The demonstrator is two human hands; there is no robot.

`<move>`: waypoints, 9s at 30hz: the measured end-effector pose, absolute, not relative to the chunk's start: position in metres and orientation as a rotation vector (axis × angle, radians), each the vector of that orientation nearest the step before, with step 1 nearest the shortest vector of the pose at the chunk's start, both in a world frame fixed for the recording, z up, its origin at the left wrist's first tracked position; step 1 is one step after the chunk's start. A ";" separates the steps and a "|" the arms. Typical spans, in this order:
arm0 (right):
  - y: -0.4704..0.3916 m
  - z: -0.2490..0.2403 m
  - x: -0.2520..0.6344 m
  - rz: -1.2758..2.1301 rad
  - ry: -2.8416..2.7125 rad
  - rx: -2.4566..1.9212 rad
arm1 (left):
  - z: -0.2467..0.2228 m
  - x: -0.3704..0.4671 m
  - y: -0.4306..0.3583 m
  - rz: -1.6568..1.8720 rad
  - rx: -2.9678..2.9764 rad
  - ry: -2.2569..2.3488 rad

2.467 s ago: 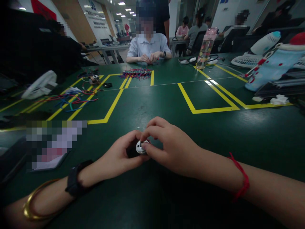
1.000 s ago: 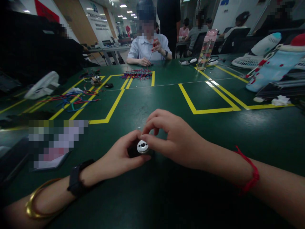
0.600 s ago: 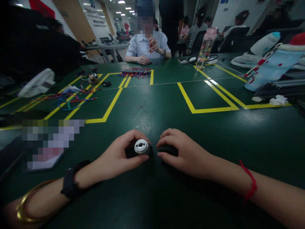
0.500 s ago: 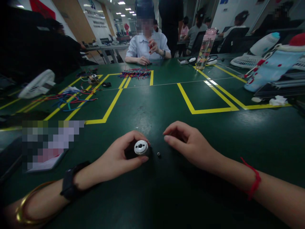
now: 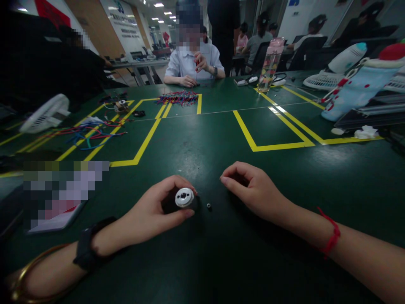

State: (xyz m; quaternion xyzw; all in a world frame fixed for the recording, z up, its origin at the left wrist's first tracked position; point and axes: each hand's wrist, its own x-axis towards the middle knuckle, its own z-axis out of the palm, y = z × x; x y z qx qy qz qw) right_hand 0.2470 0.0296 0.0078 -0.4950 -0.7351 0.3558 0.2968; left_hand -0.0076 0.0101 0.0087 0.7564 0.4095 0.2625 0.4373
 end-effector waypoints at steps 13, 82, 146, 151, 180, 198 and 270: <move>0.024 0.027 0.218 0.634 -2.311 -0.901 | 0.007 -0.005 0.010 0.695 1.881 1.014; 0.022 0.003 0.245 1.026 -2.146 -1.123 | 0.009 -0.009 0.010 0.652 1.882 1.012; 0.029 -0.004 0.247 0.793 -2.354 -1.068 | 0.007 -0.004 0.007 0.798 1.741 0.973; 0.031 0.006 0.242 0.746 -2.449 -1.058 | 0.007 -0.004 0.009 0.777 1.689 0.926; 0.020 -0.001 0.241 0.640 -2.550 -1.081 | 0.004 -0.001 0.008 0.773 1.738 0.921; 0.023 0.004 0.240 0.629 -2.543 -1.006 | 0.007 -0.001 0.007 0.755 1.818 0.947; 0.023 0.029 0.222 0.565 -2.353 -0.984 | 0.008 -0.002 0.009 0.753 1.818 0.943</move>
